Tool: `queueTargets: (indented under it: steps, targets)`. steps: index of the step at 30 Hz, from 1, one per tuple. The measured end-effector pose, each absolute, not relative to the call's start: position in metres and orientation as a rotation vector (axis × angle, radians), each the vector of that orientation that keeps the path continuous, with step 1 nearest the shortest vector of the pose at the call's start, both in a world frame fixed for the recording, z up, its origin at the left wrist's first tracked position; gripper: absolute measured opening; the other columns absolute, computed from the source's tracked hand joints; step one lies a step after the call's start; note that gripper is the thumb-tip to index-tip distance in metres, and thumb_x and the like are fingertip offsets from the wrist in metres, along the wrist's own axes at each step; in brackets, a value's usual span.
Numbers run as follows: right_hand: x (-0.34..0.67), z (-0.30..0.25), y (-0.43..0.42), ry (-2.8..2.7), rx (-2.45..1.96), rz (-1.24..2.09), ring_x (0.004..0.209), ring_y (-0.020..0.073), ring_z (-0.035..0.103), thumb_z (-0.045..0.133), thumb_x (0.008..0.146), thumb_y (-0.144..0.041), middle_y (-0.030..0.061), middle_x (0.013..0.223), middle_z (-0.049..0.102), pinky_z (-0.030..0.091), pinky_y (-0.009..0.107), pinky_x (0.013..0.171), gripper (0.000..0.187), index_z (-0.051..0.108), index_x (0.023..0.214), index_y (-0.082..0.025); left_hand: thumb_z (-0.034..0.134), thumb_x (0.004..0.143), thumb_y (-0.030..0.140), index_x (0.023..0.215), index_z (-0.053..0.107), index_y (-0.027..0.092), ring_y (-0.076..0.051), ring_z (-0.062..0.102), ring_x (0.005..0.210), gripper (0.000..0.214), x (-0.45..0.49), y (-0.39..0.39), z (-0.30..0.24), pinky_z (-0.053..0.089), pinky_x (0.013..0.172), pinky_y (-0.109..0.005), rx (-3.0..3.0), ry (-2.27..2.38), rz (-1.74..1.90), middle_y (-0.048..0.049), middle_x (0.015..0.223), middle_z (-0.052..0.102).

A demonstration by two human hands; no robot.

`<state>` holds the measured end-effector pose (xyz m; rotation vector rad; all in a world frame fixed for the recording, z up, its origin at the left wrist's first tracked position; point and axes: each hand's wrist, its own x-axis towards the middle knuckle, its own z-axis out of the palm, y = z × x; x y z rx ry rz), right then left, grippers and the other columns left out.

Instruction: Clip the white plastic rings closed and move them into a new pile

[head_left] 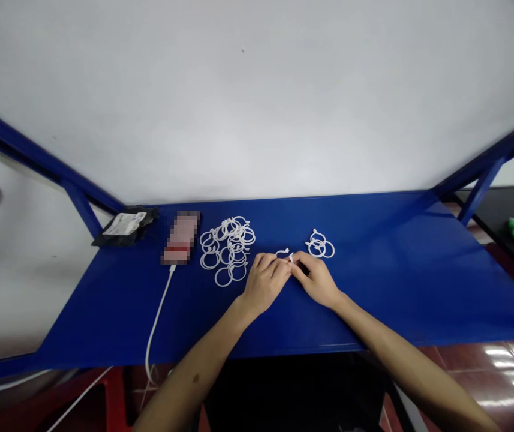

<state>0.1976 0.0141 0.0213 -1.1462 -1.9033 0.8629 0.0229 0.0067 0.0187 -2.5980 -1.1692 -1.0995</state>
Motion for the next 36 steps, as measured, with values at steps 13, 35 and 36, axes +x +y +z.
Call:
queueTargets:
  steps: [13,35,36]
  targets:
    - [0.207,0.019,0.022,-1.677,-1.189,1.242,0.062,0.0136,0.058,0.050,0.099,-0.049,0.0007,0.073,0.064,0.048,0.027,0.061,0.036,0.068,0.087,-0.020,0.052,0.099,0.025,0.121,0.060,0.019,-0.024,0.062,0.101,0.024,0.016,0.015,0.018,0.050,0.090,-0.042,-2.653,-1.609,-1.243,-0.0081,0.110,0.072]
    - [0.205,0.020,0.022,-1.595,-1.233,1.122,0.065,0.0148,0.061,0.062,0.092,-0.044,0.0014,0.076,0.069,0.049,0.030,0.065,0.026,0.071,0.096,-0.021,0.047,0.096,0.055,0.140,0.046,0.008,-0.048,0.050,0.128,0.064,-0.086,0.069,0.030,0.007,0.111,-0.078,-1.628,-2.457,-0.777,-0.0290,0.149,0.040]
    - [0.205,0.020,0.022,-1.595,-1.231,1.122,0.066,0.0149,0.061,0.062,0.092,-0.044,0.0014,0.076,0.070,0.050,0.030,0.065,0.025,0.071,0.096,-0.021,0.047,0.097,0.053,0.138,0.048,0.009,-0.046,0.050,0.128,0.061,-0.087,0.068,0.030,0.008,0.113,-0.076,-1.622,-2.423,-0.808,-0.0272,0.147,0.043]
